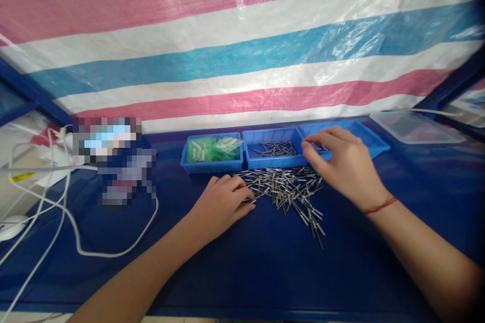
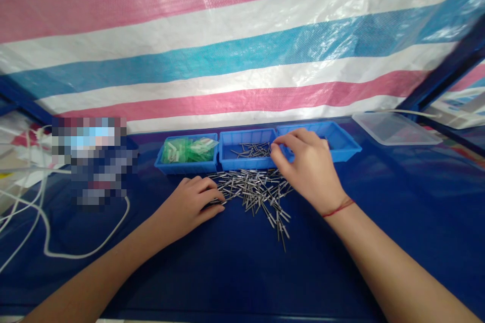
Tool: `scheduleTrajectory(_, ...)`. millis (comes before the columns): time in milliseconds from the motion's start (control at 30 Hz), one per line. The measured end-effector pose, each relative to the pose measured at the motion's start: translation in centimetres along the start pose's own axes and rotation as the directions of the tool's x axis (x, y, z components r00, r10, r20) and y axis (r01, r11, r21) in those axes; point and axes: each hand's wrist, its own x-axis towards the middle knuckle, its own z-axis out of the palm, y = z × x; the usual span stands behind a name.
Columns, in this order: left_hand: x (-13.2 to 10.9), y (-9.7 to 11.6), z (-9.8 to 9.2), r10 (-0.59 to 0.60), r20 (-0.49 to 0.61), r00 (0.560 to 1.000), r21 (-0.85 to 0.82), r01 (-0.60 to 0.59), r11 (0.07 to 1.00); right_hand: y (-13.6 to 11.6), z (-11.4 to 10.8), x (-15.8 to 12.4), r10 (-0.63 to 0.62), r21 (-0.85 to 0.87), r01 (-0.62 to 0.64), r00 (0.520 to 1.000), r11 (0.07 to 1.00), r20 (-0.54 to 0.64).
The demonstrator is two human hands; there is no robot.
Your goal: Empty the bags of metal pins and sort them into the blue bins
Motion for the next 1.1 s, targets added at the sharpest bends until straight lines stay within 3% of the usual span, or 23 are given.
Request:
scheduleTrajectory(133,0.3,0.3,0.4,0.003,-0.011,1.000,0.089,-0.002,0.996,-3.3,0.4,-1.1,-0.151,0.101,0.140,0.982,0.985,0.116)
scheduleTrajectory(267,0.4,0.6,1.1,-0.010,-0.068,0.998,0.144,0.019,0.989,-5.2,0.9,-2.2,-0.242,0.194,0.200,0.944,0.960,0.225)
scheduleTrajectory(433,0.6,0.8,1.9,-0.037,-0.143,0.989,0.146,0.058,0.988,-5.9,1.6,-2.9,-0.295,0.241,0.221,0.894,0.945,0.337)
scheduleTrajectory(667,0.7,0.8,2.2,-0.031,-0.147,0.989,0.134,0.051,0.990,-5.9,1.9,-3.1,-0.395,0.278,0.295,0.806,0.914,0.440)
scheduleTrajectory(867,0.7,0.7,2.7,-0.036,-0.174,0.984,0.148,0.063,0.987,-5.8,2.4,-3.2,-0.388,0.255,0.301,0.811,0.919,0.439)
scheduleTrajectory(967,0.7,0.6,2.6,-0.052,-0.212,0.976,0.101,0.075,0.992,-5.9,2.5,-3.3,-0.363,0.276,0.267,0.840,0.923,0.403)
scheduleTrajectory(1100,0.8,0.5,2.1,-0.106,-0.231,0.967,-0.101,0.085,0.991,-5.9,2.4,-3.1,-0.289,0.392,0.152,0.902,0.907,0.321)
